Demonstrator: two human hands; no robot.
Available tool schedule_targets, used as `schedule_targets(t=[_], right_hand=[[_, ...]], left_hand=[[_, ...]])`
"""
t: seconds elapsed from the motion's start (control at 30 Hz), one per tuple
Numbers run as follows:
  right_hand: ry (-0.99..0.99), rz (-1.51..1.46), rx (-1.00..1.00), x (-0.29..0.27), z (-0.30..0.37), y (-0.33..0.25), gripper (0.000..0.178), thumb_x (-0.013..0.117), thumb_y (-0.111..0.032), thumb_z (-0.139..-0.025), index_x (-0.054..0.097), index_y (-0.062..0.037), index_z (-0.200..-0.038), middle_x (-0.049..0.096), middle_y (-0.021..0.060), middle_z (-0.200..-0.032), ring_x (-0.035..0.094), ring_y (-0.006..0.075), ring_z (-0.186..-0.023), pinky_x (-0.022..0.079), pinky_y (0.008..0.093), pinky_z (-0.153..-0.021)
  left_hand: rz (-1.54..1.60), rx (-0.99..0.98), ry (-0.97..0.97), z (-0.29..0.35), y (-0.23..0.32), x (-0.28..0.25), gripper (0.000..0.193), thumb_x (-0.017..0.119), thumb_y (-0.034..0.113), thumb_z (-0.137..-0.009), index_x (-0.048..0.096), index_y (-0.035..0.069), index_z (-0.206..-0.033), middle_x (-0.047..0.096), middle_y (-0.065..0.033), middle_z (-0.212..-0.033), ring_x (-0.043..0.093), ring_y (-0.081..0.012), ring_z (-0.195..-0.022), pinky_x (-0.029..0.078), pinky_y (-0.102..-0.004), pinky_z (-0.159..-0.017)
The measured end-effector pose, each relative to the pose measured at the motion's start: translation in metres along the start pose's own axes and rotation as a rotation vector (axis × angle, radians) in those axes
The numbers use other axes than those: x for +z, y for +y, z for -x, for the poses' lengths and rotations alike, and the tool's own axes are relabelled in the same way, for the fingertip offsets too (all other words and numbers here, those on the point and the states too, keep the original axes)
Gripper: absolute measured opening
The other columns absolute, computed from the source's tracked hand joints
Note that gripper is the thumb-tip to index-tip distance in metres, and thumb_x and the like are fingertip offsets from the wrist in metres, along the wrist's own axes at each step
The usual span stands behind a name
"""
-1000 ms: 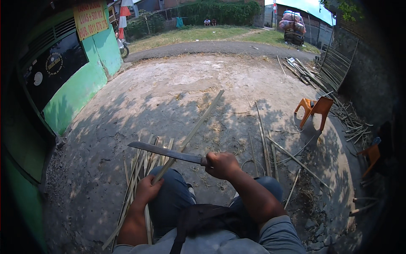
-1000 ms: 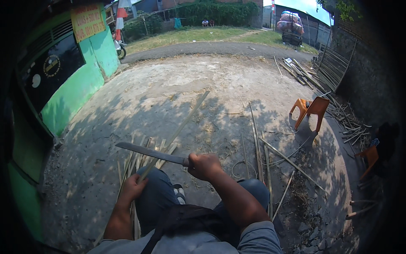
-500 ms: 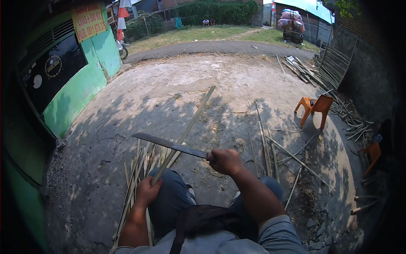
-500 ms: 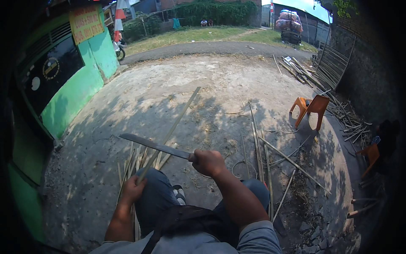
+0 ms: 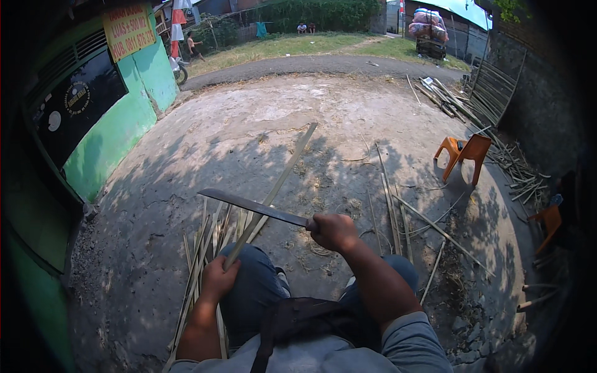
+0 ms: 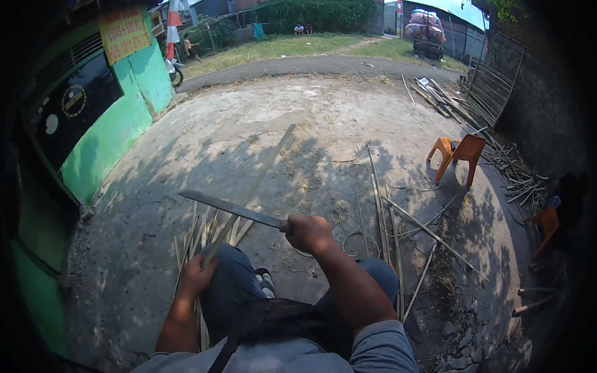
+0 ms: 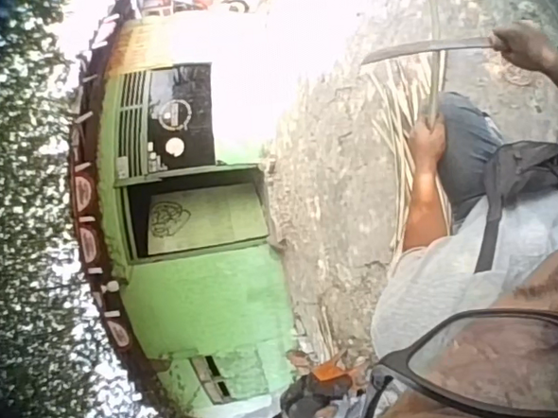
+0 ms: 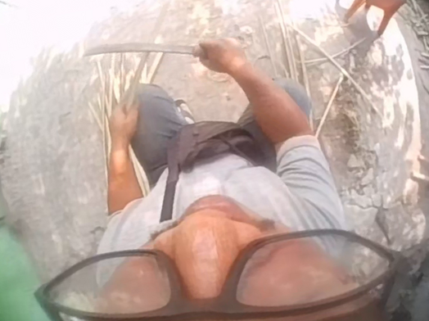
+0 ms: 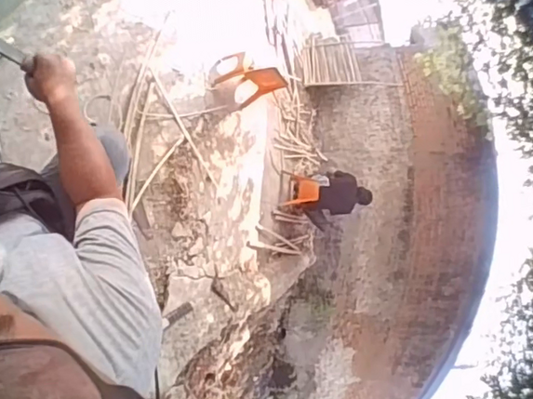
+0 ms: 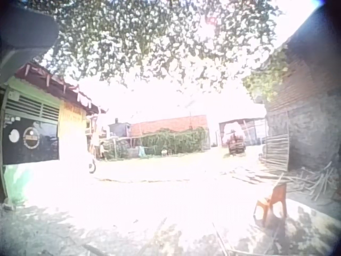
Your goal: The person shaves bamboo strips along their length using a machete.
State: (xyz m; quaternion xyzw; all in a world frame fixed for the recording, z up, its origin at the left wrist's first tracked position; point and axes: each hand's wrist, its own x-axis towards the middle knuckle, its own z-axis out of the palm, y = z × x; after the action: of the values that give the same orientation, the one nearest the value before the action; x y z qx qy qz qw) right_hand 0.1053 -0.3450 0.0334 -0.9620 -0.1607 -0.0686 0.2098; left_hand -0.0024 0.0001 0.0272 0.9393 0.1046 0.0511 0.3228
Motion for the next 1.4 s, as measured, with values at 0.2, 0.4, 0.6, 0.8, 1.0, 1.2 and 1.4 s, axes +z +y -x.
schedule_targets(t=[0.2, 0.4, 0.6, 0.8, 1.0, 1.2, 1.4], right_hand=[[0.023, -0.032, 0.006, -0.004, 0.007, -0.004, 0.021, 0.071, -0.037, -0.093, 0.073, -0.0159, -0.098, 0.076, 0.0155, -0.091, 0.074, 0.0396, -0.088, 0.059, 0.0524, -0.079], [-0.002, -0.051, 0.015, -0.003, 0.006, 0.0, 0.022, 0.071, -0.037, -0.094, 0.073, -0.0165, -0.099, 0.076, 0.0144, -0.092, 0.075, 0.0386, -0.089, 0.059, 0.0522, -0.08], [0.008, -0.019, -0.038, -0.003, 0.008, -0.013, 0.024, 0.067, -0.038, -0.097, 0.073, -0.0157, -0.099, 0.077, 0.0133, -0.091, 0.075, 0.0382, -0.09, 0.059, 0.0525, -0.079], [0.035, 0.025, -0.171, 0.007, 0.011, -0.016, 0.028, 0.066, -0.04, -0.099, 0.072, -0.0132, -0.095, 0.075, 0.0153, -0.08, 0.075, 0.0398, -0.078, 0.059, 0.0539, -0.072], [0.022, 0.048, -0.196, 0.019, 0.002, -0.011, 0.031, 0.062, -0.039, -0.101, 0.072, -0.0112, -0.094, 0.074, 0.0156, -0.077, 0.075, 0.0409, -0.075, 0.059, 0.0539, -0.07], [0.046, 0.025, -0.193, 0.024, 0.0, -0.012, 0.034, 0.058, -0.04, -0.104, 0.072, -0.0112, -0.091, 0.075, 0.0158, -0.08, 0.075, 0.0402, -0.077, 0.059, 0.0528, -0.07], [-0.037, 0.064, -0.192, 0.019, 0.002, -0.03, 0.035, 0.059, -0.04, -0.103, 0.072, -0.0112, -0.089, 0.075, 0.0164, -0.082, 0.076, 0.0387, -0.081, 0.059, 0.0531, -0.07]], left_hand=[[-0.055, 0.02, 0.012, 0.001, -0.001, -0.002, 0.044, 0.08, 0.043, -0.092, 0.074, 0.001, -0.102, 0.074, -0.0213, -0.084, 0.074, -0.0346, -0.08, 0.055, -0.0459, -0.074], [-0.039, 0.023, 0.012, -0.001, -0.004, 0.002, 0.053, 0.078, 0.05, -0.094, 0.074, -0.001, -0.106, 0.075, -0.0223, -0.089, 0.075, -0.0354, -0.083, 0.055, -0.0454, -0.075], [-0.014, 0.056, 0.034, -0.002, -0.014, 0.004, 0.061, 0.071, 0.062, -0.095, 0.073, 0.001, -0.096, 0.073, -0.0203, -0.084, 0.073, -0.0409, -0.084, 0.054, -0.0494, -0.074], [-0.035, 0.015, 0.032, -0.001, -0.002, 0.001, 0.062, 0.071, 0.064, -0.095, 0.074, 0.002, -0.099, 0.074, -0.02, -0.083, 0.074, -0.0414, -0.085, 0.055, -0.0505, -0.075], [-0.074, 0.076, 0.033, 0.001, -0.013, 0.004, 0.054, 0.073, 0.055, -0.097, 0.075, 0.002, -0.105, 0.075, -0.0218, -0.086, 0.075, -0.0397, -0.084, 0.056, -0.0469, -0.075], [-0.063, 0.091, 0.057, -0.002, -0.02, 0.009, 0.059, 0.068, 0.063, -0.097, 0.073, 0.003, -0.096, 0.073, -0.0225, -0.085, 0.072, -0.0451, -0.086, 0.054, -0.0521, -0.076], [-0.051, 0.062, 0.061, -0.001, -0.019, 0.01, 0.06, 0.068, 0.062, -0.097, 0.072, 0.003, -0.095, 0.073, -0.0234, -0.086, 0.072, -0.0455, -0.087, 0.054, -0.0526, -0.077]])
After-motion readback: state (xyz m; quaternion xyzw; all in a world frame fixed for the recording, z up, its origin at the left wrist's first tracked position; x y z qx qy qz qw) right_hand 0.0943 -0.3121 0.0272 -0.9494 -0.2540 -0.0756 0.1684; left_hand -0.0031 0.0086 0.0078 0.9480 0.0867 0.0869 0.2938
